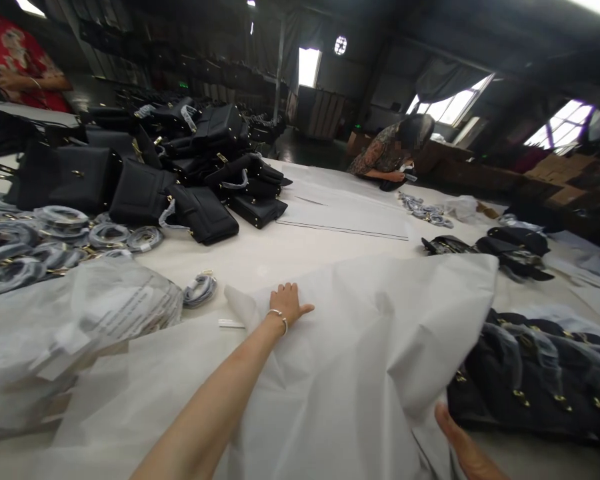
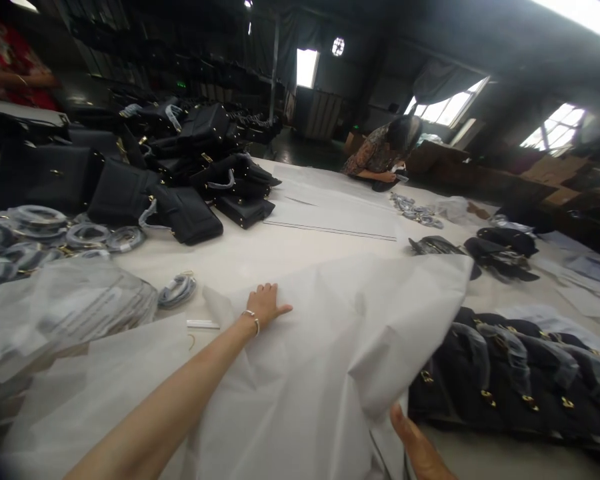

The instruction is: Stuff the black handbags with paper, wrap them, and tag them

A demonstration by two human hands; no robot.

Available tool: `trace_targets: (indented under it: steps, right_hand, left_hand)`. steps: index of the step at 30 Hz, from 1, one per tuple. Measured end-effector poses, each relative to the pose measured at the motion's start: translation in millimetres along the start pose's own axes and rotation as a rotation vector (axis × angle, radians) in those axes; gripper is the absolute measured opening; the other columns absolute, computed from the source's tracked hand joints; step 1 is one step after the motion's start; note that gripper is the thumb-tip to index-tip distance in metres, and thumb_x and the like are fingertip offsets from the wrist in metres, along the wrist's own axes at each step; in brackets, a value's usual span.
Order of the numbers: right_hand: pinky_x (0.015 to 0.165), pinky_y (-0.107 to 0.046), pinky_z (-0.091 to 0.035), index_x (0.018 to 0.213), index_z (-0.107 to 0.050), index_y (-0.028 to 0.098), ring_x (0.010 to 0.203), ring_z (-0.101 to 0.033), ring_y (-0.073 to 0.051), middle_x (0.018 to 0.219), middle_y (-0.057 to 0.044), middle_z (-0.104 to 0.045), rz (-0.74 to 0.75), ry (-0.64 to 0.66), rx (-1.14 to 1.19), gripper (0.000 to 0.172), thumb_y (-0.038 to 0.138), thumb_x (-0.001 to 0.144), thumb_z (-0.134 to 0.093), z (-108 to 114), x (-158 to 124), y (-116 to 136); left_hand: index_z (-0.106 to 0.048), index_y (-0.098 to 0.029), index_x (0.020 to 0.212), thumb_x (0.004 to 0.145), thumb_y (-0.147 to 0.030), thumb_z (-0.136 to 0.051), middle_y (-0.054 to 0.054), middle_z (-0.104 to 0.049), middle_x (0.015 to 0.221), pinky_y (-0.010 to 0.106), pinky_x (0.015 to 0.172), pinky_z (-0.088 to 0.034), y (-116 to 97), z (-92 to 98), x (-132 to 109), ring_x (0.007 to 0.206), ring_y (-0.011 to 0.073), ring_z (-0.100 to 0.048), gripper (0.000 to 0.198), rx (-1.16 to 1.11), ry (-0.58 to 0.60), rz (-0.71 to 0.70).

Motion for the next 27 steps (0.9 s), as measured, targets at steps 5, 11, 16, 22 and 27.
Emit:
trace_targets:
  steps: [5, 11, 16, 22, 27]
  right_hand:
    - [0.102, -0.044, -0.047, 0.115, -0.066, 0.009, 0.11, -0.063, -0.035, 0.107, -0.018, -0.071, -0.148, 0.019, 0.109, 0.076, 0.061, 0.061, -0.079, -59.9, 13.0, -7.5]
    - [0.09, -0.04, -0.055, 0.136, -0.049, 0.009, 0.095, -0.07, -0.029, 0.095, -0.013, -0.075, -0.054, 0.041, 0.105, 0.084, 0.049, 0.069, -0.08, -127.1, 36.7, 10.3]
    - [0.088, -0.039, -0.056, 0.121, -0.061, 0.006, 0.093, -0.07, -0.029, 0.088, -0.012, -0.075, -0.065, 0.208, 0.272, 0.07, 0.049, 0.069, -0.079, -146.4, 44.8, 19.3]
    - [0.085, -0.041, -0.057, 0.095, -0.071, 0.012, 0.092, -0.07, -0.031, 0.082, -0.011, -0.075, -0.143, 0.313, 0.312, 0.046, 0.051, 0.072, -0.075, -138.2, 2.7, 37.6]
    - [0.086, -0.04, -0.057, 0.108, -0.069, 0.013, 0.09, -0.071, -0.029, 0.087, -0.009, -0.075, 0.05, 0.2, 0.282, 0.045, 0.042, 0.075, -0.073, -114.9, -52.0, 80.3]
  left_hand:
    - [-0.051, -0.019, 0.122, 0.08, -0.044, -0.069, 0.014, -0.056, 0.123, 0.039, 0.091, -0.048, -17.2, -7.6, -8.3, 0.121, 0.0295, -0.049, 0.052, 0.038, 0.045, -0.051]
    - [-0.061, -0.015, 0.106, 0.089, -0.013, -0.047, 0.015, -0.062, 0.111, 0.043, 0.095, -0.045, -30.9, 8.5, -25.2, 0.111, 0.0273, -0.057, 0.022, 0.016, 0.024, -0.157]
    - [-0.063, -0.019, 0.109, 0.086, -0.016, -0.051, 0.01, -0.05, 0.137, 0.042, 0.112, -0.032, -86.6, 49.7, -90.4, 0.131, 0.0276, -0.04, 0.026, -0.243, -0.057, -0.493]
    - [-0.063, -0.02, 0.108, 0.082, -0.014, -0.05, 0.008, -0.053, 0.125, 0.03, 0.101, -0.044, -134.7, 94.1, -189.3, 0.111, 0.0208, -0.053, 0.029, -0.964, 0.072, -0.742]
    - [-0.034, -0.026, 0.144, 0.082, -0.035, -0.066, 0.01, -0.041, 0.145, 0.048, 0.114, -0.026, -120.7, 118.3, -222.7, 0.133, 0.0314, -0.036, 0.071, -0.667, -0.135, -0.574]
Point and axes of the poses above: each hand's wrist, its own x-axis towards the middle knuckle, its own z-axis out of the back of the hand, y = z × x, the point moved 6 cm from there along x, towards the middle knuckle
